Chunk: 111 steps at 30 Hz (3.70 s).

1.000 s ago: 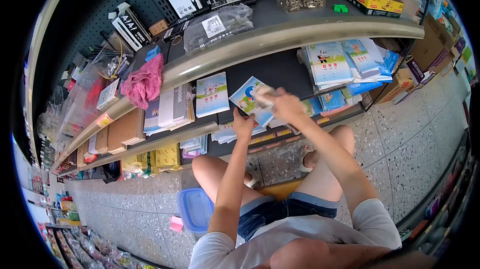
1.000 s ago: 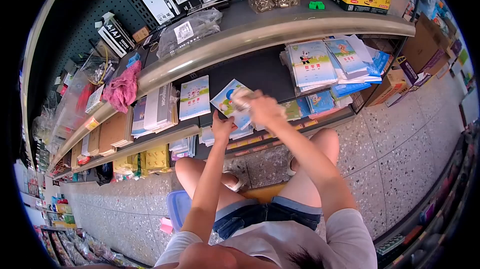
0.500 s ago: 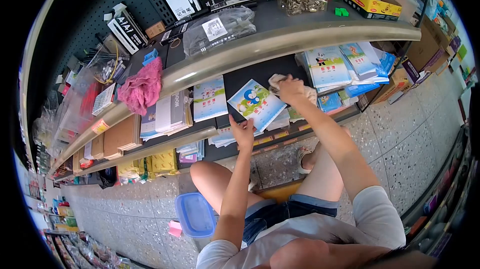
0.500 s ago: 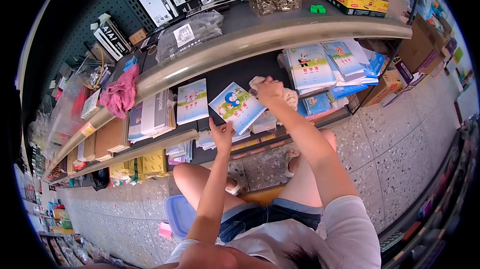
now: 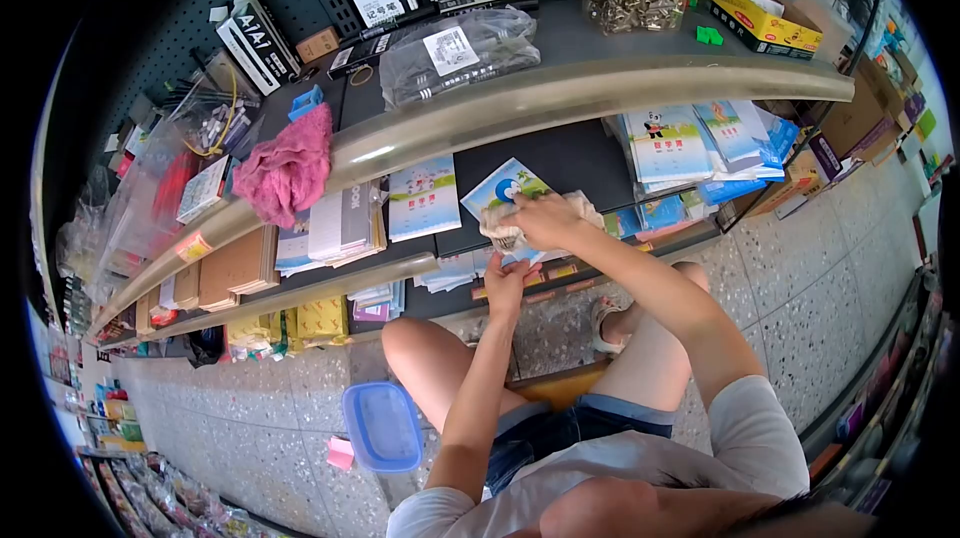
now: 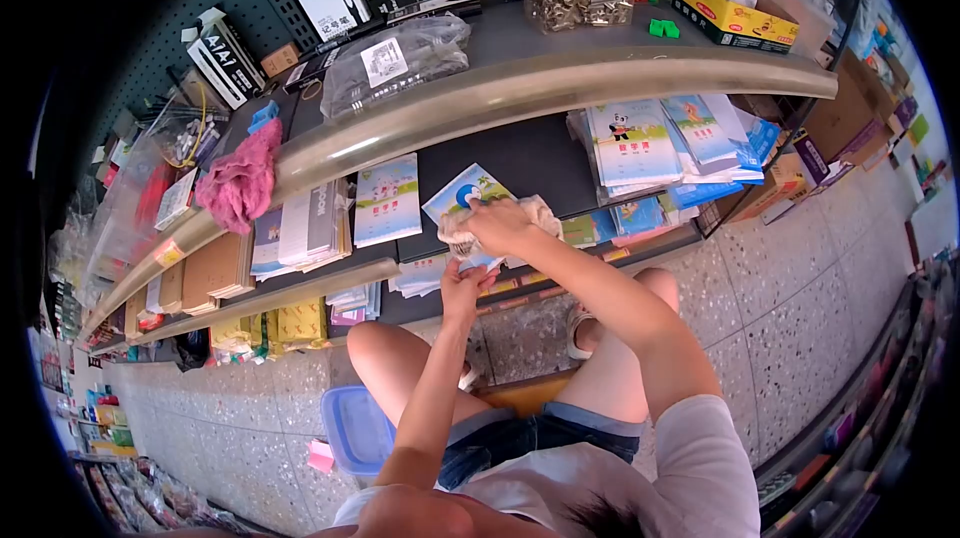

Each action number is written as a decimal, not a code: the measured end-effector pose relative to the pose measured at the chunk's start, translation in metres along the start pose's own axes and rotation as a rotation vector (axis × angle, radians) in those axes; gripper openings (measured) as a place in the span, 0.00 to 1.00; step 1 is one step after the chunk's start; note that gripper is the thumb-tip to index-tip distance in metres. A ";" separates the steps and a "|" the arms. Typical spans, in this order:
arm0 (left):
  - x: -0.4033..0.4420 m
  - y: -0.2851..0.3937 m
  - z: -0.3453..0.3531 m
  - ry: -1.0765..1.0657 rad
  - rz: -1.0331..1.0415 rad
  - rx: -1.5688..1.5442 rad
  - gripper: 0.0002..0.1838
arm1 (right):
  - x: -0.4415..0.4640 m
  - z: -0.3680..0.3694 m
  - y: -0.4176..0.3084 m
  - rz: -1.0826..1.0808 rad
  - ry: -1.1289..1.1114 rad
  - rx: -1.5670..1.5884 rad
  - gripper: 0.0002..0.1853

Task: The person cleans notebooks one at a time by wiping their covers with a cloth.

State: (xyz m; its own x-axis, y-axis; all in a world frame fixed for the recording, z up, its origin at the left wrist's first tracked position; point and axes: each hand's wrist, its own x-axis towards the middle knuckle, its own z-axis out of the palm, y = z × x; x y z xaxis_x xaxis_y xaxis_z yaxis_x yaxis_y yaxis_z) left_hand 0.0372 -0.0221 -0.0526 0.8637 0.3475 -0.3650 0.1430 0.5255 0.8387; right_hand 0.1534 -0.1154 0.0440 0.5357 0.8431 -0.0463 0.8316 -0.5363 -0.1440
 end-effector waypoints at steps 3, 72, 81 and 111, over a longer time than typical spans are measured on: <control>-0.003 0.003 0.001 0.018 -0.006 -0.034 0.24 | 0.035 -0.001 0.003 0.087 -0.039 -0.030 0.21; 0.097 0.124 -0.138 0.680 0.651 1.505 0.11 | 0.022 0.012 0.095 0.760 0.114 -0.079 0.15; 0.074 0.114 -0.081 0.623 0.917 1.398 0.16 | 0.017 0.027 0.091 0.769 0.214 -0.085 0.16; 0.089 -0.008 0.304 0.065 0.143 1.278 0.38 | -0.026 0.025 0.068 0.668 0.516 0.041 0.13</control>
State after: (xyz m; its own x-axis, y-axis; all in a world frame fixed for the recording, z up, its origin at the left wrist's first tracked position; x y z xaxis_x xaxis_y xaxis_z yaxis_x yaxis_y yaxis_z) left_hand 0.2600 -0.2311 0.0306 0.8900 0.3947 -0.2285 0.4415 -0.6201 0.6485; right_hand 0.1924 -0.1727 0.0110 0.9209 0.2209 0.3213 0.3160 -0.9056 -0.2831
